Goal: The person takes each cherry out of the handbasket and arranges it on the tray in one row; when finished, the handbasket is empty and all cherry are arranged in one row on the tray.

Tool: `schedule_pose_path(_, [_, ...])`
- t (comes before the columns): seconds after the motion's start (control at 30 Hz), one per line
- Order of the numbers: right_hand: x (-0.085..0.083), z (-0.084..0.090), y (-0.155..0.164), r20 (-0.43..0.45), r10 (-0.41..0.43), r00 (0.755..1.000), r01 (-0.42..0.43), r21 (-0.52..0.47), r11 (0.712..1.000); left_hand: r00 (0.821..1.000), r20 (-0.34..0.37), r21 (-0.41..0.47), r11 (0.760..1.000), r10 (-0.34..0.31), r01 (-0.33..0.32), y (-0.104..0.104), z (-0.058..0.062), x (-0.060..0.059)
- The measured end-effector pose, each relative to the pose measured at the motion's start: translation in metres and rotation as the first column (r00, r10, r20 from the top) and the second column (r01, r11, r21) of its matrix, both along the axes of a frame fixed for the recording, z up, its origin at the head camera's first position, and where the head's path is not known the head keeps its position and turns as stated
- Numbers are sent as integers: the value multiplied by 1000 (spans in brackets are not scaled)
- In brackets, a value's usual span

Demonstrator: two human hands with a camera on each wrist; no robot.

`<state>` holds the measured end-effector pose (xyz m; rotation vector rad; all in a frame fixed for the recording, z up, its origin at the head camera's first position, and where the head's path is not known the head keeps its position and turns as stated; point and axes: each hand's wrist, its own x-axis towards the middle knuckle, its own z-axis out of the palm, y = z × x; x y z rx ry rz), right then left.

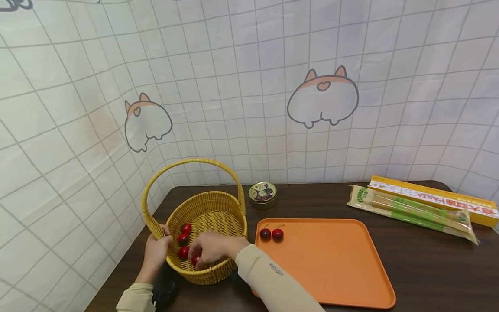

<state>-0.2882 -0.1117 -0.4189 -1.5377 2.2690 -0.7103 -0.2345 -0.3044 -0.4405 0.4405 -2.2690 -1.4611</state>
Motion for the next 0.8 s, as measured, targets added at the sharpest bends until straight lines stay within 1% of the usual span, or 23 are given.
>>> schedule_pose_path(0.07, [1, 4, 5, 1, -30, 1000, 30, -13, 999, 1000, -1, 2, 1000, -1, 1, 1, 0, 0])
schedule_pose_path(0.17, [3, 13, 14, -29, -95, 995, 94, -37, 995, 1000, -3, 0, 1000, -2, 2, 1, 0, 0])
schedule_pose_path(0.3, [6, 22, 28, -45, -187, 981, 183, -70, 981, 1000, -3, 5, 1000, -5, 5, 1, 1, 1])
schedule_pose_path(0.37, [7, 25, 36, -48, -217, 975, 212, -85, 974, 1000, 1, 12, 1000, -8, 8, 0, 2, 2])
schedule_pose_path(0.5, [7, 25, 48, -52, -230, 972, 223, -111, 968, 1000, 4, 19, 1000, -4, 4, -1, 3, 3])
schedule_pose_path(0.67, [6, 25, 64, -4, -213, 977, 210, -173, 962, 1000, 7, 18, 1000, -9, 9, 0, 3, 4])
schedule_pose_path(0.8, [8, 26, 78, 29, -228, 973, 229, -230, 946, 1000, 7, 13, 1000, -12, 12, 1, 4, 3])
